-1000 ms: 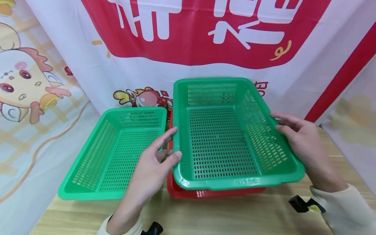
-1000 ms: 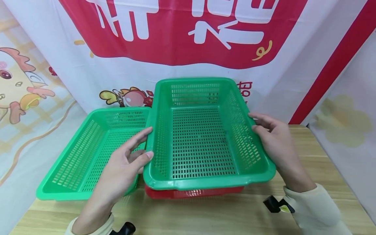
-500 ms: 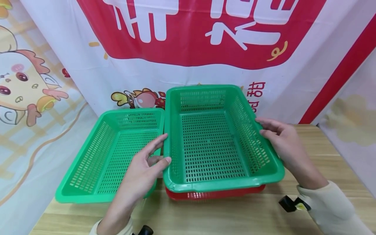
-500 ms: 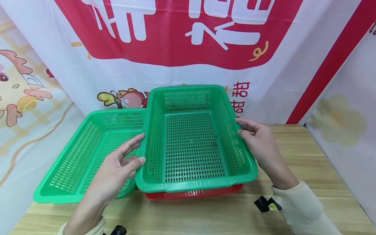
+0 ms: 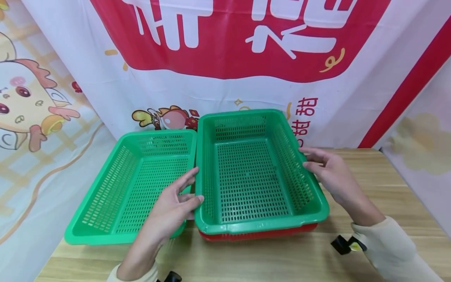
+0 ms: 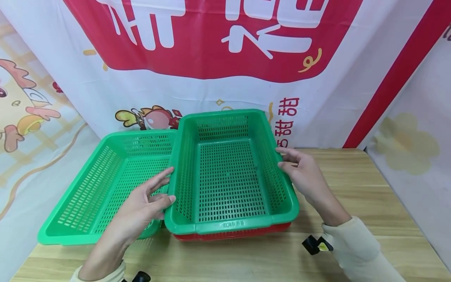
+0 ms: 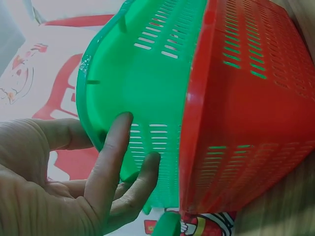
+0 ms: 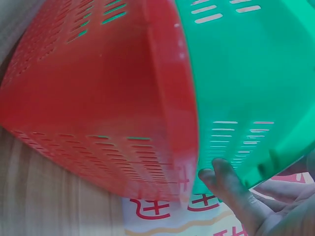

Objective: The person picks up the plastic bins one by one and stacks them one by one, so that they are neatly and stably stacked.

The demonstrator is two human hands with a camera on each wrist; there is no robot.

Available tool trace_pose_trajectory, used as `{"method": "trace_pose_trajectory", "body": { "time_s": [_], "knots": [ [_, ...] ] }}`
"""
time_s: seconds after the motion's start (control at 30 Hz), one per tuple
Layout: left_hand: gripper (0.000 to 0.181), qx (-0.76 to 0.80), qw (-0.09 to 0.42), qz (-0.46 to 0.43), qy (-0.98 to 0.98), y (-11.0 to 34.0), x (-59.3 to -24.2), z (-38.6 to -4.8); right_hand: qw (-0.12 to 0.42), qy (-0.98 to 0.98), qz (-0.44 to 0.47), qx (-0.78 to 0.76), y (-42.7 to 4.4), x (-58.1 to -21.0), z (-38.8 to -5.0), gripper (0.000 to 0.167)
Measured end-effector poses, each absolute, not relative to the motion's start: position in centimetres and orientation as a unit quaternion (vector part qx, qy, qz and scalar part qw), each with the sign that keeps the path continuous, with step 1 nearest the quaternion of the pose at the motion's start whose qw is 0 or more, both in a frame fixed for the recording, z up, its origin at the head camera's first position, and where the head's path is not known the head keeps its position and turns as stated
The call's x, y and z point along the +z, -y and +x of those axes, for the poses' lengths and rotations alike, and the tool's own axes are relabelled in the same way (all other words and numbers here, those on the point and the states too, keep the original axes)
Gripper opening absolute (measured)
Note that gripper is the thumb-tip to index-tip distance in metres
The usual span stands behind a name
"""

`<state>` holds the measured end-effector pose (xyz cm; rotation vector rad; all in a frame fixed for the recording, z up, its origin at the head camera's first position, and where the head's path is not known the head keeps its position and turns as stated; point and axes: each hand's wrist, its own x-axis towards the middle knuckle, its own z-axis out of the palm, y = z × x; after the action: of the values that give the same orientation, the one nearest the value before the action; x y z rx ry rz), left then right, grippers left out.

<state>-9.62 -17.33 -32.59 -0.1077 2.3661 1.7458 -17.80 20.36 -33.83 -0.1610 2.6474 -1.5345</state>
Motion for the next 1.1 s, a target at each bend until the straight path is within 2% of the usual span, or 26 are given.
{"method": "trace_pose_trajectory", "body": {
  "time_s": [0.53,1.1],
  "knots": [
    [0.075,0.567,0.128,-0.034,-0.813,17.9,-34.4,-10.4,0.082,-0.864,-0.04,-0.496,-20.1,-35.2,-18.8,0.052],
    [0.071,0.508,0.094,-0.072,-0.853,17.0,-34.5,-10.2,0.084,-0.876,-0.029,-0.474,-20.2,-35.9,-19.5,0.052]
  ]
}}
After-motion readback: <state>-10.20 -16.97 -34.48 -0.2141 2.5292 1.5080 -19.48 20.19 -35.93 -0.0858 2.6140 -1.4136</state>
